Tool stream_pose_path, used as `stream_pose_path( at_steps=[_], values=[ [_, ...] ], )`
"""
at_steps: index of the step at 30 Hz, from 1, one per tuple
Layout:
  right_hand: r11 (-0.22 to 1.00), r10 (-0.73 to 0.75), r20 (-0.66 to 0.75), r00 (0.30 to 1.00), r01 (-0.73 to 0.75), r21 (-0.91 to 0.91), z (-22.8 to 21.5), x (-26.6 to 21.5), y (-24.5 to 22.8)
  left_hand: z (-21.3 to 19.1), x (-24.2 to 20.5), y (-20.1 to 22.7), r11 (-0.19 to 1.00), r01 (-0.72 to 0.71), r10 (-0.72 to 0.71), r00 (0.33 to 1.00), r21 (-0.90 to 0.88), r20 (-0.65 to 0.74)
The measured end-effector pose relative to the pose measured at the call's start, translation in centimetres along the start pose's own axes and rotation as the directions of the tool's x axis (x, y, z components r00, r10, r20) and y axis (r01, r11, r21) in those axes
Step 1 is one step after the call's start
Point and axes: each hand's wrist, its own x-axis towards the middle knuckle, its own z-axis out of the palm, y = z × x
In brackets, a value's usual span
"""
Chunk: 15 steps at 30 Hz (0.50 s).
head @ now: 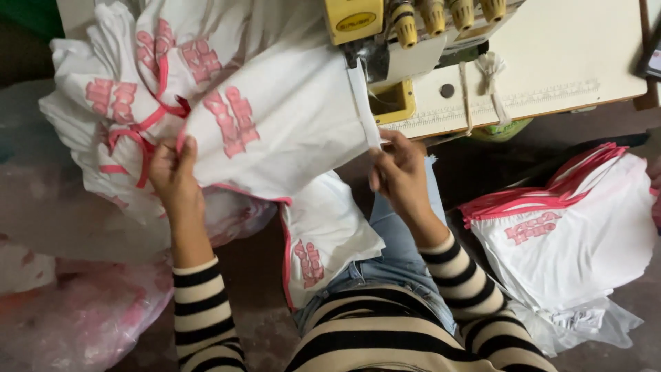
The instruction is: The person is sewing together pieces of white fabric with pink trim using an industrial sewing machine.
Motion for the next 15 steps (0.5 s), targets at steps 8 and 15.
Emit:
stream_pose_path(
  at_steps=[8, 15],
  values=[
    [0.948, -0.133, -0.007, 0.991, 0.125, -0.291, 1.7, 0.9, -0.8, 1.4, 6.2, 3.0, 0.891, 0.093, -0.078, 0.996, -0.443, 0.054],
    [0.876, 0.245, -0.185, 0.952, -0.299, -0.379, -8.3, -14.5, 7.8, -2.7, -2.9, 1.6, 0.992, 0.101, -0.100, 0.995, -0.074, 0.020]
  ],
)
